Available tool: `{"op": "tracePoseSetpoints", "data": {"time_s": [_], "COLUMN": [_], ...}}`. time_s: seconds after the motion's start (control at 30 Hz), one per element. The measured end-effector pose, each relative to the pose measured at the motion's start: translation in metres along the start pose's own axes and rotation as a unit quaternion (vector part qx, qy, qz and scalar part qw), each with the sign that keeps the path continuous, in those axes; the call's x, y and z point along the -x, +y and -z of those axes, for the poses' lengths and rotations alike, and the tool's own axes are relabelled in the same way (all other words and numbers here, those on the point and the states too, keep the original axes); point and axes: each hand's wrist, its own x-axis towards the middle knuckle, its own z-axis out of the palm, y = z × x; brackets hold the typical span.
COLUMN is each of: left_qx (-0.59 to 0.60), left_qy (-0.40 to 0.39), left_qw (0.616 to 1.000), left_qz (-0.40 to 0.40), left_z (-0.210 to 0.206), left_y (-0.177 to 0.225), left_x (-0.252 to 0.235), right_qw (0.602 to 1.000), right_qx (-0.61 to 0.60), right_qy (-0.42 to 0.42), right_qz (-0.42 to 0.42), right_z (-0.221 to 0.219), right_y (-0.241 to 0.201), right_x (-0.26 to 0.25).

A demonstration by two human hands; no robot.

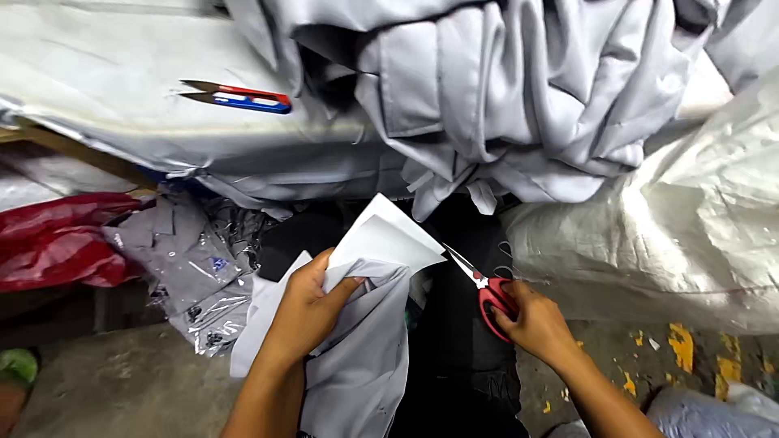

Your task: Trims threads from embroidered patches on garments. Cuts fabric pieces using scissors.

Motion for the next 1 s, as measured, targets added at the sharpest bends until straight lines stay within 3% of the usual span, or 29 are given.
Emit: {"op": "tracePoseSetpoints", "data": {"time_s": [0.1, 0.17, 0.23, 0.37, 0.53, 1.0], "left_qx": [-0.004, -0.005, 0.001, 0.032, 0.034, 0.059], "left_qy": [0.003, 0.015, 0.024, 0.026, 0.015, -0.018], "left_qw": [1.000, 0.999, 0.998, 0.998, 0.998, 0.998], "left_qz": [0.028, 0.047, 0.053, 0.039, 0.050, 0.023], "left_z": [0.002, 0.002, 0.001, 0.001, 0.002, -0.001], "left_y": [0.003, 0.005, 0.007, 0.005, 0.004, 0.002], "left_x": [-0.003, -0.004, -0.004, -0.004, -0.003, 0.002], "right_qw": [0.981, 0.932, 0.909, 0.911, 0.908, 0.890], "right_qx": [-0.185, -0.344, -0.392, -0.330, -0.283, -0.325], "right_qy": [-0.062, -0.114, -0.131, -0.197, -0.242, -0.209], "right_qz": [-0.017, 0.023, 0.057, 0.152, 0.192, 0.242], "right_z": [0.019, 0.022, 0.018, 0.006, 0.004, -0.002], "right_y": [0.001, -0.001, -0.007, -0.011, -0.025, -0.053], "right_x": [-0.009, -0.011, -0.009, -0.008, -0.016, -0.035]}}
